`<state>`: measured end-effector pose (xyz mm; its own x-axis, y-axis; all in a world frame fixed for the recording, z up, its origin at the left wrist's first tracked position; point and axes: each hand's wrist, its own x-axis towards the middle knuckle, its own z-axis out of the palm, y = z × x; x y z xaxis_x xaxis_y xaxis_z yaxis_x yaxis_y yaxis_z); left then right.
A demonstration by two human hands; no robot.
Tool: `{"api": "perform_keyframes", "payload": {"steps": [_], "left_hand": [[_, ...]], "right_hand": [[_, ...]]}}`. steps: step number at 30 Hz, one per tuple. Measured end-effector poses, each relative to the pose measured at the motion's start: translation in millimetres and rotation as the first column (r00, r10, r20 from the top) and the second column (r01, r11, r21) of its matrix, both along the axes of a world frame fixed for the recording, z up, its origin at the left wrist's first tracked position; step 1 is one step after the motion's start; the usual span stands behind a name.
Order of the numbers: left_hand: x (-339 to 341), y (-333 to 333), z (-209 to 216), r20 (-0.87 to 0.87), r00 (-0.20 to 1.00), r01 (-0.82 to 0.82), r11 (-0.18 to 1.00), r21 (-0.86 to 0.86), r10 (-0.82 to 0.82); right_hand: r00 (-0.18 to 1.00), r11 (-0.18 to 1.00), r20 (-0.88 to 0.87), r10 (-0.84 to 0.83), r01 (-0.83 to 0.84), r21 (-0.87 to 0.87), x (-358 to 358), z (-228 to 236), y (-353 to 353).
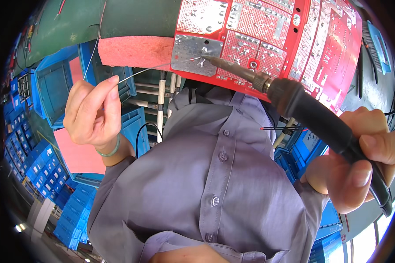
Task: The recorder is performing assembly work on a large red printed circuit board (PCB), involving soldering, trimming leads with nippers, and cleaning with a brush.
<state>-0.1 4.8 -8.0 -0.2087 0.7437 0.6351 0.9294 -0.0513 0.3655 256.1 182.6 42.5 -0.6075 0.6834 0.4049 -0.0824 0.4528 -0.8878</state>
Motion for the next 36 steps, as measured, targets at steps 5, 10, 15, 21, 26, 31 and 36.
{"api": "perform_keyframes", "payload": {"steps": [5, 10, 15, 21, 26, 31, 36], "left_hand": [[0.9, 1.2, 1.8, 0.005, 1.000, 0.013, 1.000, -0.014, -0.013], [0.6, 2.6, 0.3, 0.002, 1.000, 0.015, 1.000, 0.001, -0.015], [-0.9, 2.0, -0.1, 0.007, 1.000, 0.026, 1.000, 0.014, -0.027], [0.8, 1.5, -1.4, 0.009, 1.000, 0.023, 1.000, 0.016, -0.023], [-0.3, 0.9, -0.1, 0.008, 1.000, 0.012, 1.000, 0.018, -0.012], [-1.2, 1.7, -0.9, 0.009, 1.000, 0.019, 0.999, 0.026, -0.020], [-1.1, 1.5, -1.2, 0.005, 1.000, 0.017, 0.999, 0.030, -0.017]], "right_hand": [[1.000, 0.999, -0.006, -0.022, 0.022, 0.024, -1.1, -0.7, -0.2], [1.000, 0.997, 0.012, 0.028, -0.029, 0.078, -3.0, -0.3, 2.0], [0.999, 0.985, -0.048, 0.006, 0.003, 0.173, -9.1, -3.9, -1.9], [0.999, 0.987, -0.011, 0.053, -0.051, 0.155, -1.0, -2.8, 3.8], [0.994, 0.983, 0.015, 0.112, -0.113, 0.143, 3.6, 0.1, 8.1], [0.986, 0.981, 0.010, 0.167, -0.167, 0.096, 4.7, 0.5, 9.5], [0.992, 0.989, -0.017, 0.125, -0.123, 0.083, 0.1, -2.2, 7.4]]}}
